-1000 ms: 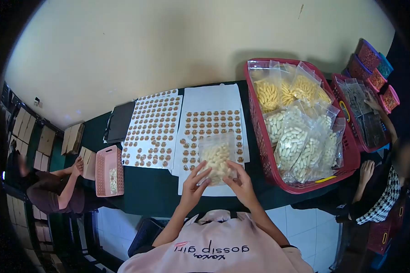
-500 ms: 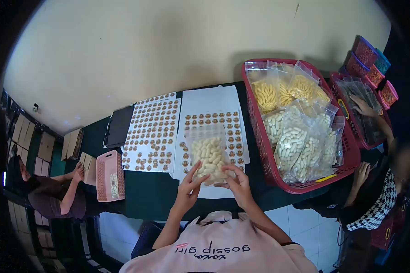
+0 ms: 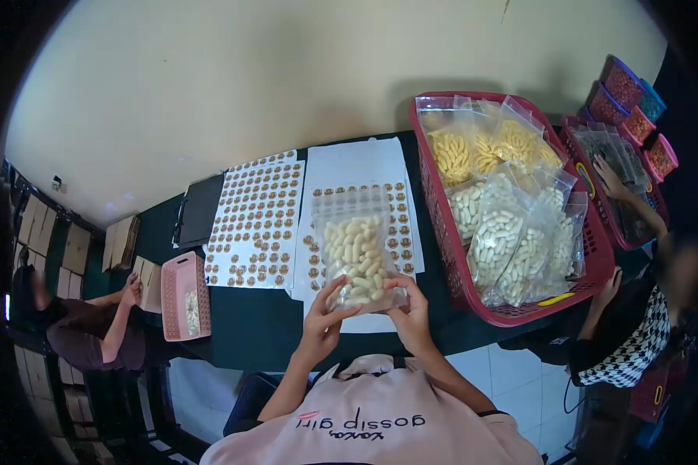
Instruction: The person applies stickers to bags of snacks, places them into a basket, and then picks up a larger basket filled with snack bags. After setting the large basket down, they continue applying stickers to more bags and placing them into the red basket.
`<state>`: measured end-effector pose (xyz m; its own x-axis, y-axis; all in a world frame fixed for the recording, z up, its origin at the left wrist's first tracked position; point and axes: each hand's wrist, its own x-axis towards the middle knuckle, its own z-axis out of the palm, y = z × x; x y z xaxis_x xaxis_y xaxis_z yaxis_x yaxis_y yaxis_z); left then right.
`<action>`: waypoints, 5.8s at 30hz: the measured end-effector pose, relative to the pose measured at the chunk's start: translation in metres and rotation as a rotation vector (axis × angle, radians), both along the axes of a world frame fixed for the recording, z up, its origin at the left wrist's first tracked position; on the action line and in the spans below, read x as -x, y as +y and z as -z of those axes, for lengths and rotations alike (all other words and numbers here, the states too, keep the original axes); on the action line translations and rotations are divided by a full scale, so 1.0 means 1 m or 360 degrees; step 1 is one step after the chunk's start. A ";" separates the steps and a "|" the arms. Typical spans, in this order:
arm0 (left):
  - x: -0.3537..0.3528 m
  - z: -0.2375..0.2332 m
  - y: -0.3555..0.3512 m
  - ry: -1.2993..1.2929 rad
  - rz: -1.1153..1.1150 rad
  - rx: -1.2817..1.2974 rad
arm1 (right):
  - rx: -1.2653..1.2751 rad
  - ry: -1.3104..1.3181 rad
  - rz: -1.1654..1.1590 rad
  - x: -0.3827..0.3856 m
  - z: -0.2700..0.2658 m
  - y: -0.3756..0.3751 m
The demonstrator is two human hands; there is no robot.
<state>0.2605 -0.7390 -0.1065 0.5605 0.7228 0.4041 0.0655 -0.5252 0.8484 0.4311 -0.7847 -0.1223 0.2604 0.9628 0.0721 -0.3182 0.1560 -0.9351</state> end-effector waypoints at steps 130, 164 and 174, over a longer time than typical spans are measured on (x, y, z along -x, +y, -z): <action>0.068 0.018 0.011 -0.1165 -0.0616 0.1661 | 0.0648 -0.1432 0.0105 -0.099 0.214 0.051; 0.015 -0.003 -0.004 -0.0958 -0.0220 0.1075 | -0.0255 -0.0276 -0.0795 -0.010 -0.080 -0.002; -0.007 -0.021 -0.001 -0.0764 0.0070 0.1431 | -0.0220 -0.0287 -0.0623 -0.023 -0.079 -0.005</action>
